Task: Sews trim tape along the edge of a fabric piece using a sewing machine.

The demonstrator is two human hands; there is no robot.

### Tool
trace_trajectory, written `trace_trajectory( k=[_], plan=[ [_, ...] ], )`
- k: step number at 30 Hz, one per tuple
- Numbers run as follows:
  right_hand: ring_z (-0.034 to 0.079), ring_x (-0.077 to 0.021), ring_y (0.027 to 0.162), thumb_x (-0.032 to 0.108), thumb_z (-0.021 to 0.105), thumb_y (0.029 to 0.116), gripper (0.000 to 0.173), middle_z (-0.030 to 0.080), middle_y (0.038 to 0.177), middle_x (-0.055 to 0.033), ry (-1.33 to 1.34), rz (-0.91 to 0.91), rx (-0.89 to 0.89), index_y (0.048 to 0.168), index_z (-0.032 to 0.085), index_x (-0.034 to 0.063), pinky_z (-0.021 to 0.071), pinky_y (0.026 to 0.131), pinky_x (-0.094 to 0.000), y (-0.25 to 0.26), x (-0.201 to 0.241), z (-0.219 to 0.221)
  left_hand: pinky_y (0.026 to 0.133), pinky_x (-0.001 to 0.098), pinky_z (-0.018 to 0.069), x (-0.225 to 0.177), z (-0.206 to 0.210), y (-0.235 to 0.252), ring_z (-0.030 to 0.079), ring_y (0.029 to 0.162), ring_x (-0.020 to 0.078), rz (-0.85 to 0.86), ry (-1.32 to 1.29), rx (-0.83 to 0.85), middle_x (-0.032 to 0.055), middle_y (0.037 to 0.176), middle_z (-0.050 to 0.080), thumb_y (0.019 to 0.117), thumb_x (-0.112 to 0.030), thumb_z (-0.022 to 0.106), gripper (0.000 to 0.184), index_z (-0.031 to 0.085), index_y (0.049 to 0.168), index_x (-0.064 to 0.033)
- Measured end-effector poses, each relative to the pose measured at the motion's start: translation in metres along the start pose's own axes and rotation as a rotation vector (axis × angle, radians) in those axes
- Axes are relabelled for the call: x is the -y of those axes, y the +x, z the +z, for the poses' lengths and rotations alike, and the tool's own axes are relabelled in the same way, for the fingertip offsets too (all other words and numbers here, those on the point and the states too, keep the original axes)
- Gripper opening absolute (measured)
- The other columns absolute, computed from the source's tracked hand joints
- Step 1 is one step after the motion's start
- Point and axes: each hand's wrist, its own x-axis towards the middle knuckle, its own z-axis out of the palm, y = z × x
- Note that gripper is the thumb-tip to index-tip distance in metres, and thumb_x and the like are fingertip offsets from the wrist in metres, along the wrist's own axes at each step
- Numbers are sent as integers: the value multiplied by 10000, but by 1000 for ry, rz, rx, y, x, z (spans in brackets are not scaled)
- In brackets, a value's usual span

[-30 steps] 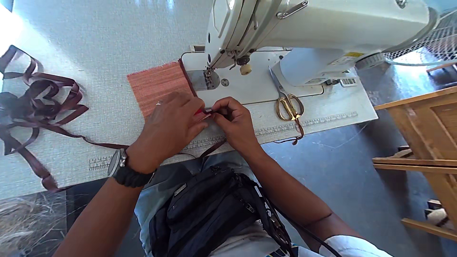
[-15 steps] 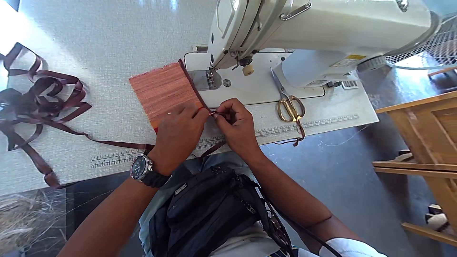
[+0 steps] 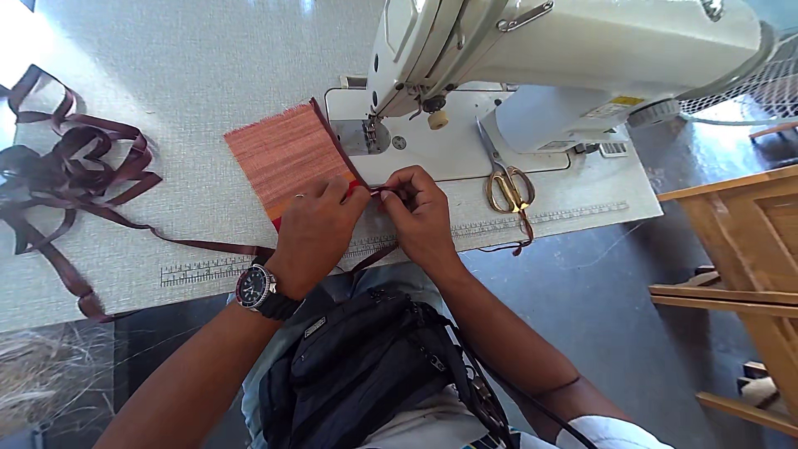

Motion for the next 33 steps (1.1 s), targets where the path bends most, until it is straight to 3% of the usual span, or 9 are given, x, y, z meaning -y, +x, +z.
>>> trace_trajectory(
  k=[4,10,17,20,25,29,33],
  plan=[
    [617,-90,702,25,612,969,115,644,884,-46,-70,-78,-9,1083,627,35,549,612,-231,-4,-2,3,567,424,504,-2,0,1,653,877,340,-23,25,0,138,952,621,1015,-122,589,147,718,1077,-94],
    [642,-78,790,28,637,940,158,686,953,-57,-191,-200,-34,1087,691,17,571,704,-233,-10,-6,8,558,419,504,-6,5,2,653,876,338,-63,44,-62,140,971,623,1014,-125,590,150,719,1083,-91],
    [694,-70,842,134,570,1033,220,733,989,-49,-172,-189,-44,1150,721,25,605,765,-254,-9,-2,8,572,425,513,-11,10,4,646,860,340,-103,21,-104,151,967,619,1032,-164,572,210,717,1158,-79],
    [672,-58,743,144,548,1053,221,720,907,-27,-138,-121,-55,1136,723,38,590,681,-238,-7,1,7,615,425,536,-12,12,4,659,881,325,-116,-7,-122,142,972,644,1042,-234,573,261,720,1186,-74],
    [715,-94,757,84,599,1037,150,740,932,-36,11,58,-24,1161,674,46,626,698,-264,2,8,1,648,413,545,-11,11,2,663,897,307,-107,-57,-147,134,981,658,1048,-191,565,251,741,1189,-81],
    [693,-85,684,101,639,1021,145,747,881,-27,-1,127,-15,1162,649,70,581,596,-241,6,11,-1,653,406,543,-12,11,2,664,906,301,-101,-31,-159,122,973,664,1041,-176,571,232,750,1159,-88],
    [666,-86,626,149,595,1055,131,726,820,-25,-31,152,-14,1148,655,78,547,533,-229,8,12,-2,659,406,541,-12,11,2,660,912,298,-91,-37,-163,123,981,662,1044,-180,572,233,749,1168,-92]
  ],
)
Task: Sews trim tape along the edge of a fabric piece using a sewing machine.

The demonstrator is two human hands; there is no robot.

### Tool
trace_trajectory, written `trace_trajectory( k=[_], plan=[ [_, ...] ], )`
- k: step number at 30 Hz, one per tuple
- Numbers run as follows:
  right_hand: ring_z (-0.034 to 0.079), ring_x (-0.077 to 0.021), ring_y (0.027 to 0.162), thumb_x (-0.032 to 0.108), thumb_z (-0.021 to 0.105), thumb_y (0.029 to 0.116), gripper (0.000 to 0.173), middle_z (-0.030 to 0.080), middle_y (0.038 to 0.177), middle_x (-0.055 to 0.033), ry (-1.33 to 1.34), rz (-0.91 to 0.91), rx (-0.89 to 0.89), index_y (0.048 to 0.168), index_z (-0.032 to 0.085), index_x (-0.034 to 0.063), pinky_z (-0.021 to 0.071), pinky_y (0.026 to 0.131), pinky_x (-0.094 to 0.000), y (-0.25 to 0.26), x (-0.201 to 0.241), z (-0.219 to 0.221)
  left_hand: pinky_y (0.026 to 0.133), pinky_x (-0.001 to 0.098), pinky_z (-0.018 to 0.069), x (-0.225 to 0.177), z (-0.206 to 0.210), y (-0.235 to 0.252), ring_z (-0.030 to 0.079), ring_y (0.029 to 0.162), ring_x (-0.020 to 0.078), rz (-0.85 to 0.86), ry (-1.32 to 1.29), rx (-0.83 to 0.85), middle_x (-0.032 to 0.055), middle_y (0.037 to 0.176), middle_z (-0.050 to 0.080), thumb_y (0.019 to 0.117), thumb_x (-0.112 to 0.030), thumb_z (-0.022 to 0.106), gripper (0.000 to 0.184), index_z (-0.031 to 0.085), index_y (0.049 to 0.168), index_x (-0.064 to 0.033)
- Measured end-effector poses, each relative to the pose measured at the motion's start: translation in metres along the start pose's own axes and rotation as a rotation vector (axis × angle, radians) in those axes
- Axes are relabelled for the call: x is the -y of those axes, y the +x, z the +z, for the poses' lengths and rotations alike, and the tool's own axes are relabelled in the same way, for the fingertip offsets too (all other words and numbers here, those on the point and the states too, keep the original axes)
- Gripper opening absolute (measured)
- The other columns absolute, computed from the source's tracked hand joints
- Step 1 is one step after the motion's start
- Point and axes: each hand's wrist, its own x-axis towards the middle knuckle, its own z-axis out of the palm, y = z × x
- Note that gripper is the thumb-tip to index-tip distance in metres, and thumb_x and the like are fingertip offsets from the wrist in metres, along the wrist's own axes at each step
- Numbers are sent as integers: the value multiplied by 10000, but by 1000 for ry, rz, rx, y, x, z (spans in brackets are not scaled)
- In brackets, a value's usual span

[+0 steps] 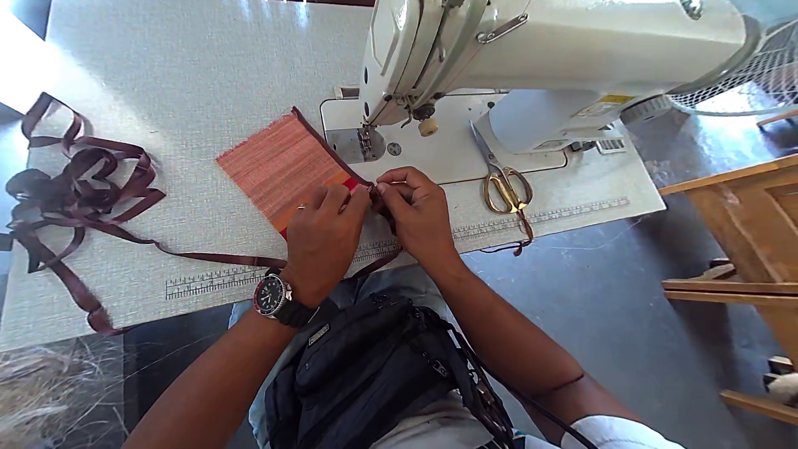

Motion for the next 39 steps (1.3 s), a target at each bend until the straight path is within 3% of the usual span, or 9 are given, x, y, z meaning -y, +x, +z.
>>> trace_trajectory(
  k=[5,11,17,20,23,28,33,35,39],
  plan=[
    [629,-117,556,173,627,1042,161,724,794,-45,14,80,15,1182,641,95,486,457,-241,3,6,-1,661,402,541,0,0,0,659,916,293,11,2,-3,118,972,665,1036,-162,582,225,753,1165,-94],
    [651,-129,574,136,671,1010,210,738,828,-43,4,96,26,1211,622,99,513,463,-256,5,9,2,687,400,554,0,0,0,668,930,288,28,-3,-12,119,966,670,1031,-150,579,228,749,1161,-69],
    [647,-121,574,77,672,991,260,732,827,-39,27,67,2,1243,610,93,529,485,-253,8,6,5,891,457,583,10,-29,12,695,1063,255,-108,-216,122,104,1128,722,1074,-270,514,314,744,1177,-83],
    [660,-130,592,69,667,989,281,731,851,-46,45,38,5,1261,596,85,551,499,-265,7,3,4,903,519,557,25,-61,32,684,1053,301,-120,-190,218,126,1109,717,1071,-223,510,288,734,1176,-76],
    [691,-139,635,47,664,981,296,733,881,-50,66,-22,-3,1267,594,72,606,563,-288,6,-1,7,955,563,524,51,-62,59,648,1145,341,19,-103,366,120,1127,715,1051,-248,523,294,720,1247,-153],
    [675,-94,678,42,665,956,308,731,877,-23,21,-212,-32,1258,609,69,580,594,-252,1,-7,11,896,534,549,69,-26,92,633,1112,307,304,-242,620,123,1229,631,1023,-186,593,310,711,1306,-230],
    [678,-84,706,46,666,950,295,731,877,-17,9,-283,-38,1241,621,62,580,617,-242,1,-9,7,954,468,555,69,-19,107,642,1153,235,398,-387,698,90,1270,640,1018,-223,593,193,760,1087,-152],
    [684,-89,714,45,671,953,278,732,881,-23,28,-268,-30,1227,624,61,583,622,-242,3,-8,5,936,418,561,74,-22,111,666,1072,180,397,-439,719,51,1176,684,1019,-216,593,176,742,1061,-134],
    [683,-97,723,52,643,980,214,729,899,-31,73,-172,-13,1193,630,62,583,628,-253,5,-8,5,698,322,557,80,-30,117,641,739,86,294,-491,749,-15,872,690,1042,-207,573,154,708,1044,-134]
  ],
)
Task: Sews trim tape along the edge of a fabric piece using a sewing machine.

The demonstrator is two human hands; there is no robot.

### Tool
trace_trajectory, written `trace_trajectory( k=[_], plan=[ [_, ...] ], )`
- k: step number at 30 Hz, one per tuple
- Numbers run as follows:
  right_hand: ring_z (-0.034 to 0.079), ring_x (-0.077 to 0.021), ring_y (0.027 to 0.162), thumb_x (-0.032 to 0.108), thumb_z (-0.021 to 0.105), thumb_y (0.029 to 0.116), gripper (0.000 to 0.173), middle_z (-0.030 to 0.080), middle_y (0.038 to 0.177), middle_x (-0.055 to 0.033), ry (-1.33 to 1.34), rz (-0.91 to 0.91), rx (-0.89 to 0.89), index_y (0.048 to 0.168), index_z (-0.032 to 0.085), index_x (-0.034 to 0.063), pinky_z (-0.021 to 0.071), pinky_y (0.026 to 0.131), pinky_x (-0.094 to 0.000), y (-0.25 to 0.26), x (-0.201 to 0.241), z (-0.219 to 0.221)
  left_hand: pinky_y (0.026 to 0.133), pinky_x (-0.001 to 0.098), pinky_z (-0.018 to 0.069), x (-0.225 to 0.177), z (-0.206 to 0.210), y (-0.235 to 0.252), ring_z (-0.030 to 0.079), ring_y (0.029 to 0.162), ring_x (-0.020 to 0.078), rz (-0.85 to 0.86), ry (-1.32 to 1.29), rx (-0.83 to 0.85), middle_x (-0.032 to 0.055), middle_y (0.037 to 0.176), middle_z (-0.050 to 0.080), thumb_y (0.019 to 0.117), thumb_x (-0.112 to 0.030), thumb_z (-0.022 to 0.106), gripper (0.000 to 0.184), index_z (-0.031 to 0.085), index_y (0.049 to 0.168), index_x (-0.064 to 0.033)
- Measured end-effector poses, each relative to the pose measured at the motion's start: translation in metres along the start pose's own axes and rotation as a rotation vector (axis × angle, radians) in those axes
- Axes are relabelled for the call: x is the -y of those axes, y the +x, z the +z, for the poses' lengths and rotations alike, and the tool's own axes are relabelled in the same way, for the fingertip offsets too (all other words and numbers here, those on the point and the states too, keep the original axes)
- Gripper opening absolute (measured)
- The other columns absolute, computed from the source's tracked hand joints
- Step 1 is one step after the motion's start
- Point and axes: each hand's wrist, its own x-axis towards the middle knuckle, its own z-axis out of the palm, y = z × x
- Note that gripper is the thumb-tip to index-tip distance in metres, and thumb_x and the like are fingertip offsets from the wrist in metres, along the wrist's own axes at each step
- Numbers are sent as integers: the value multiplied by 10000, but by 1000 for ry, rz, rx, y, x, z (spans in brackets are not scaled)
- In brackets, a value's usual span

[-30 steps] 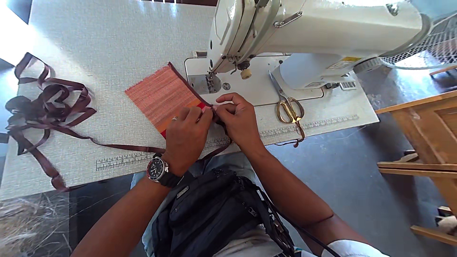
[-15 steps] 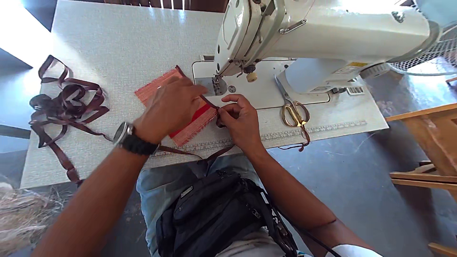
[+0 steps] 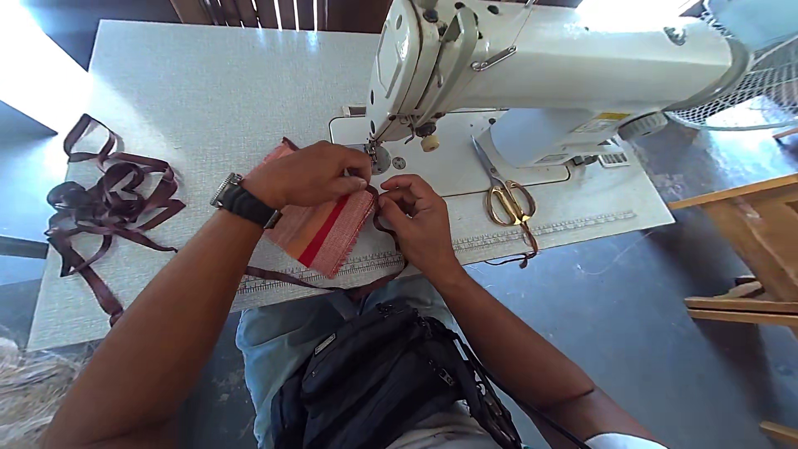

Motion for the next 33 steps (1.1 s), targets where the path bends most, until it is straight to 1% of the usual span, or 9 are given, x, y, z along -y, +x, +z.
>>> trace_trajectory(
  k=[3,7,11,13,16,23,25,29,33],
  plan=[
    [681,-103,715,73,632,1002,161,723,890,-36,13,69,-18,1160,659,53,590,637,-263,3,0,0,703,289,557,3,-4,1,646,753,61,-35,-53,-11,-34,859,688,1042,-209,576,146,704,1043,-140],
    [703,-117,738,168,571,1067,171,721,886,-47,39,102,-29,1129,671,45,615,664,-278,6,3,2,613,265,541,12,-6,3,625,663,53,-83,-123,-64,-41,793,675,1031,-194,591,124,704,1015,-145],
    [675,-105,696,117,665,997,165,722,889,-38,34,120,-7,1149,672,53,583,613,-246,9,6,5,608,259,523,20,-1,4,616,655,39,-103,-131,-124,-58,764,669,1027,-205,591,120,700,1008,-159],
    [666,-101,678,70,651,988,172,724,889,-39,8,152,-2,1158,673,53,570,594,-240,12,6,6,600,256,517,22,1,4,607,648,38,-97,-130,-159,-58,761,661,1016,-200,593,113,698,1007,-157],
    [628,-111,627,82,622,1001,172,707,850,-46,-1,191,6,1163,672,49,520,533,-240,18,6,6,597,253,511,22,3,3,602,644,34,-103,-115,-185,-60,757,655,1015,-207,592,115,696,1007,-159],
    [603,-116,597,95,617,998,114,678,862,-56,-47,198,12,1078,687,52,532,530,-249,24,5,10,618,276,513,26,10,0,595,646,42,-105,-123,-223,-59,764,665,1028,-217,565,187,729,1102,-170],
    [555,-112,559,118,625,1008,100,665,832,-48,-75,203,10,1053,696,63,476,493,-238,25,6,11,610,268,511,26,11,0,592,638,36,-94,-122,-212,-67,755,662,1042,-253,563,202,739,1114,-184],
    [530,-105,545,146,650,989,80,649,836,-34,-140,158,-9,999,697,82,458,477,-244,27,7,13,679,263,542,25,12,-1,640,720,20,-91,-121,-199,-72,835,708,1043,-266,580,188,749,1074,-190],
    [514,-102,517,117,679,964,38,646,837,-34,-150,123,-37,972,664,83,454,457,-238,26,7,19,680,251,537,25,13,-1,640,727,13,-89,-142,-224,-70,840,711,1039,-256,595,177,757,1053,-185]
  ],
)
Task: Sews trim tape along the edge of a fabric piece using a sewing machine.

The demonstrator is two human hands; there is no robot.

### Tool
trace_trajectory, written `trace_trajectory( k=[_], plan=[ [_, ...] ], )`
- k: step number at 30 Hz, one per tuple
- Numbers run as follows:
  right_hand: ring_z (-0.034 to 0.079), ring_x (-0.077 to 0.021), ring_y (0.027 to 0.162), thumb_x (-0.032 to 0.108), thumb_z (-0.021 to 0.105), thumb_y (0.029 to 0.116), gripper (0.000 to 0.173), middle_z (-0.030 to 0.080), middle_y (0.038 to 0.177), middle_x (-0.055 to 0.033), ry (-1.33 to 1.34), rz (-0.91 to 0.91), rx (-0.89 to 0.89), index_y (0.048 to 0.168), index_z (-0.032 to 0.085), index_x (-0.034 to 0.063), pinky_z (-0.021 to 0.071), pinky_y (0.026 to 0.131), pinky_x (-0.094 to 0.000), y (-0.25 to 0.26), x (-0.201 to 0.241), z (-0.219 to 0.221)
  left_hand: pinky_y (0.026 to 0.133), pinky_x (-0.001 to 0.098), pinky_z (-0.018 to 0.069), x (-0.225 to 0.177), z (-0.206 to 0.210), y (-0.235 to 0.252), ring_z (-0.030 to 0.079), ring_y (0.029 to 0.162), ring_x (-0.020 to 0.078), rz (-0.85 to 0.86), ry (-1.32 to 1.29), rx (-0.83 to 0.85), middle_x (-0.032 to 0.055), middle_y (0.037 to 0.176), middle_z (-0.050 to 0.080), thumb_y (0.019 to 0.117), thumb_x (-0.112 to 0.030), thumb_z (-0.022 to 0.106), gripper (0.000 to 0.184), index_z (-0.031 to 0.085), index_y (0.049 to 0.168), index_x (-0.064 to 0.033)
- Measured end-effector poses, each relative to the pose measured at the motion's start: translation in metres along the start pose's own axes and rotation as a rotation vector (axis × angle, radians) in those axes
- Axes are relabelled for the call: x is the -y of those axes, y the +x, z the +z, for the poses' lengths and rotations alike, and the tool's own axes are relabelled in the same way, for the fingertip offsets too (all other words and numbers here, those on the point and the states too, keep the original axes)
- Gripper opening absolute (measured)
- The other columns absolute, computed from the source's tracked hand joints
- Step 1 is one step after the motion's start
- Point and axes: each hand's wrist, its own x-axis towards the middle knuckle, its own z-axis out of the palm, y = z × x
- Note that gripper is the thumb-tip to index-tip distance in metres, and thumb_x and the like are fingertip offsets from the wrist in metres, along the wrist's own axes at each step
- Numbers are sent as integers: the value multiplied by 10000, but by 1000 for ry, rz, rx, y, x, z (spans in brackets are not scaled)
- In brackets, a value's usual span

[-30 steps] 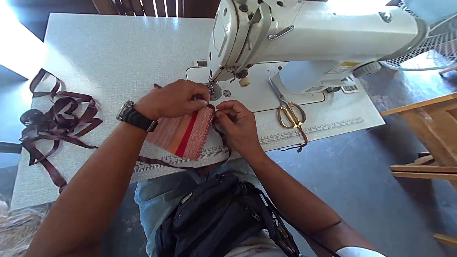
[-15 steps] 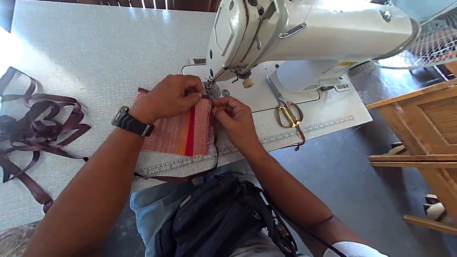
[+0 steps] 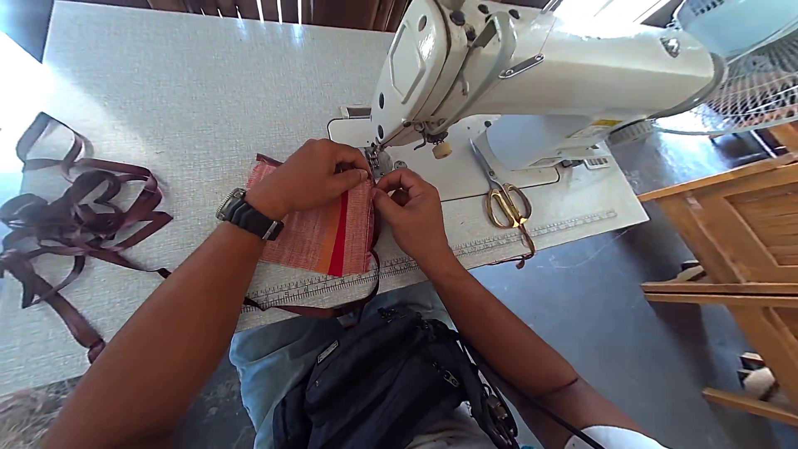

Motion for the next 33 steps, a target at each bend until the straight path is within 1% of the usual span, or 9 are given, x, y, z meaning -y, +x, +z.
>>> trace_trajectory(
  k=[5,8,11,19,21,24,25,30,33],
  plan=[
    [553,-111,547,71,670,963,67,658,844,-47,38,13,11,1024,641,67,485,483,-246,0,-2,2,708,266,546,-2,-1,0,654,756,22,-54,-61,-1,-68,860,722,1033,-257,619,159,761,1055,-188],
    [557,-110,556,73,649,971,103,659,866,-45,44,19,23,1074,639,66,488,485,-247,-1,-1,2,703,281,562,-1,-1,0,663,746,39,-76,-81,-9,-53,850,725,1029,-244,630,148,759,1038,-172],
    [600,-123,590,76,637,976,128,683,860,-51,85,62,56,1102,649,65,514,509,-261,-2,0,1,669,270,541,-2,0,0,643,716,45,-93,-108,-10,-43,834,709,1038,-242,614,160,750,1039,-158],
    [538,-119,549,66,619,993,124,665,844,-63,166,116,89,1099,683,50,456,473,-236,-2,0,-1,651,274,523,-3,0,1,627,704,54,-120,-129,2,-40,810,688,1049,-233,590,170,736,1026,-149],
    [511,-117,529,101,557,1031,163,648,820,-65,203,128,108,1117,686,48,438,458,-234,-2,-2,-3,658,267,530,-3,1,0,633,710,52,-112,-135,0,-40,815,692,1050,-230,586,172,735,1027,-149],
    [450,-89,480,227,403,1119,352,666,817,-59,282,185,126,1117,708,52,375,428,-212,-1,-3,-7,671,264,534,-3,0,-1,640,723,49,-109,-138,8,-42,822,698,1052,-241,584,177,736,1030,-153],
    [444,-83,470,249,403,1125,365,670,823,-61,298,205,131,1107,709,51,372,422,-205,0,-2,-8,670,264,535,-4,0,-1,641,726,49,-111,-138,12,-43,824,699,1052,-245,584,178,736,1030,-155],
    [448,-74,446,215,580,1069,199,676,816,-71,337,263,131,1072,706,61,367,394,-183,6,0,-15,662,260,539,-6,0,-1,647,722,47,-109,-150,26,-46,830,706,1045,-247,601,168,744,1041,-159],
    [434,-73,443,193,622,1045,157,643,763,-67,341,262,141,1068,709,64,356,390,-185,6,2,-17,662,256,535,-6,0,-2,639,718,43,-93,-145,33,-48,825,699,1046,-247,599,170,743,1044,-157]
  ],
)
